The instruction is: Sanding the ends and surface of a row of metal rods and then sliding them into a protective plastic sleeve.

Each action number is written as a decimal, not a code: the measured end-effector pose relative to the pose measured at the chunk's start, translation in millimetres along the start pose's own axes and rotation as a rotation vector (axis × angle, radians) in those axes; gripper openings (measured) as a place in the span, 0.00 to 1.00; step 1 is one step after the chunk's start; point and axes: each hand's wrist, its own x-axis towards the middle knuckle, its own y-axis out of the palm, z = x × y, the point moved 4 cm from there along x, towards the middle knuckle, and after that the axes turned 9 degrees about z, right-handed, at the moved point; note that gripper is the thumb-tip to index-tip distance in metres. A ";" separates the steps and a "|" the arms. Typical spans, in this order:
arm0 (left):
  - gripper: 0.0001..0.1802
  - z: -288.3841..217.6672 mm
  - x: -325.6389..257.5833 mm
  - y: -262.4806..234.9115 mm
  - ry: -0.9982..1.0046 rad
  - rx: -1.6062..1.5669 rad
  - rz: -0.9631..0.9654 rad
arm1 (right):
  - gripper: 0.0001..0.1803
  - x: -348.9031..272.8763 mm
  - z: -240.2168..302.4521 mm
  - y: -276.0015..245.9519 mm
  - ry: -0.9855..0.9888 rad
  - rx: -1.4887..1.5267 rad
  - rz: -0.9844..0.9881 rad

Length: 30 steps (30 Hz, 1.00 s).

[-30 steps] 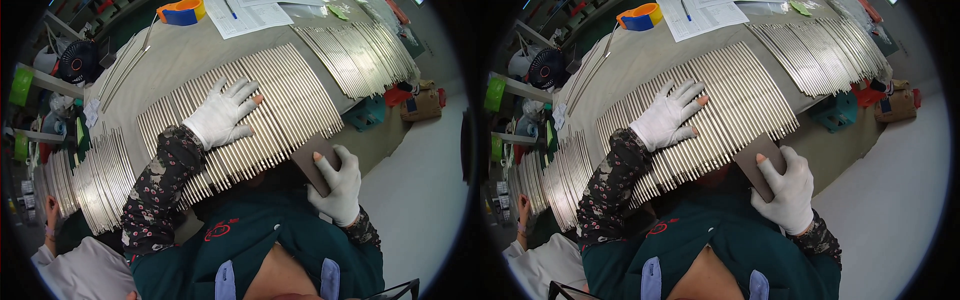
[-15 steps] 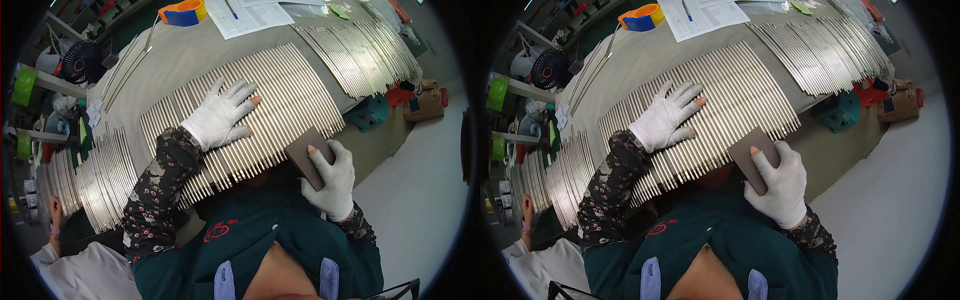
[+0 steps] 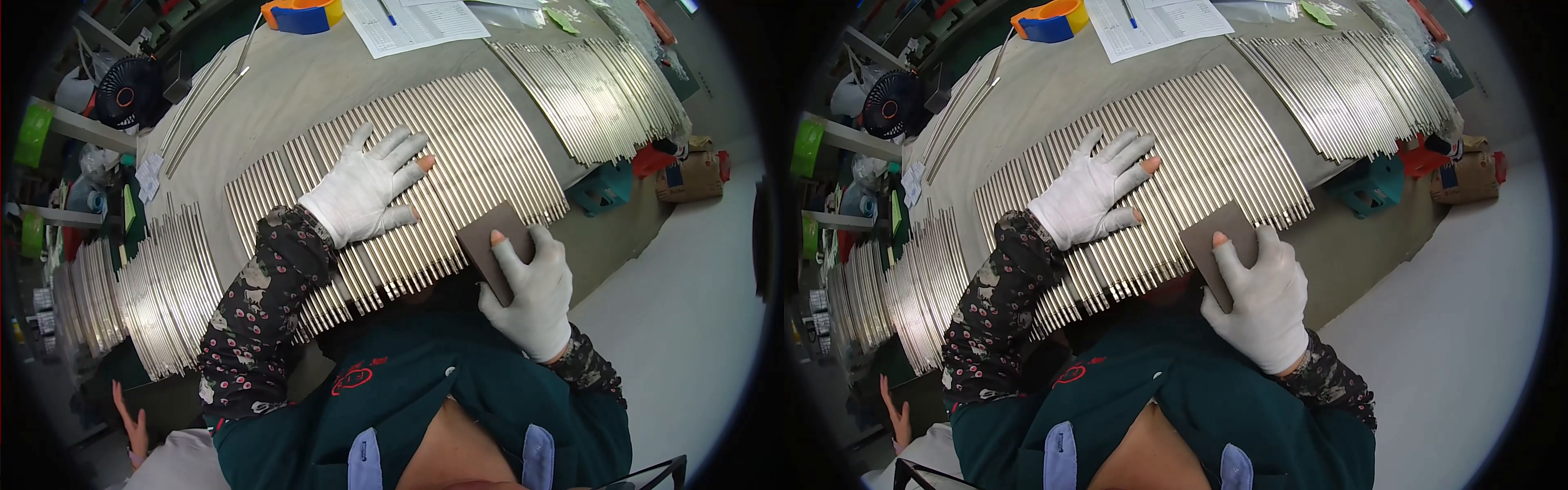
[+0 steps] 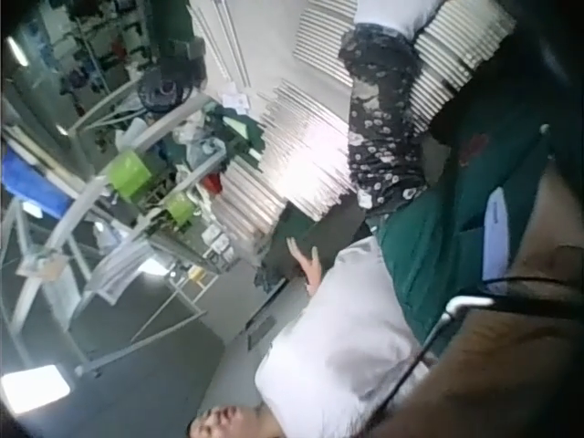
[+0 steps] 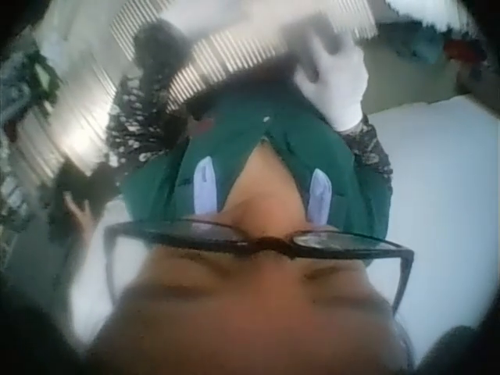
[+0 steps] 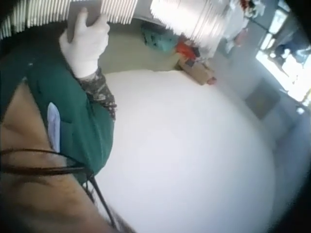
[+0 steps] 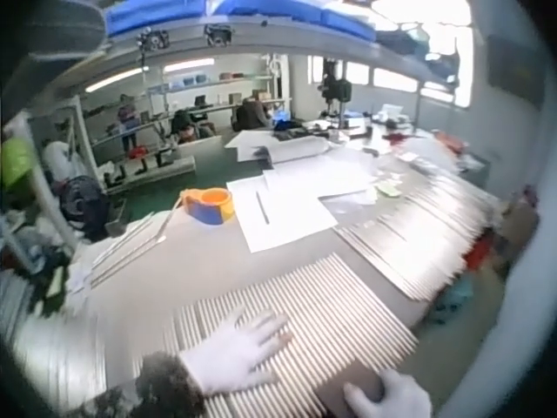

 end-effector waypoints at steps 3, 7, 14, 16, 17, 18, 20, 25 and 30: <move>0.41 1.9 0.6 0.2 0.018 -0.008 -0.039 | 0.30 37.0 5.8 8.9 0.011 -0.009 -0.016; 0.42 3.6 0.5 5.4 0.023 -0.001 -0.067 | 0.32 23.2 3.1 10.1 0.027 0.025 0.031; 0.41 5.2 -5.2 4.5 0.024 -0.010 -0.063 | 0.38 -22.3 -11.1 -8.9 0.011 0.128 -0.025; 0.41 5.6 -6.2 4.7 0.026 -0.010 -0.055 | 0.38 -18.5 -6.5 -9.0 0.009 0.137 -0.068; 0.41 6.4 -6.6 4.6 0.023 -0.010 -0.050 | 0.38 -16.0 -4.0 -7.5 -0.004 0.137 -0.057; 0.41 6.9 -7.5 5.3 0.019 -0.010 -0.049 | 0.38 -13.4 -1.6 -5.5 -0.018 0.138 -0.045; 0.41 6.0 -9.8 6.7 0.033 0.009 -0.061 | 0.37 -6.7 1.6 0.8 -0.037 0.145 -0.060; 0.41 6.5 -8.9 6.5 0.026 0.002 -0.060 | 0.30 46.5 16.3 11.2 -0.019 0.024 -0.041; 0.41 6.1 -9.7 5.1 0.003 0.019 -0.032 | 0.32 15.4 5.6 0.5 -0.069 0.044 0.033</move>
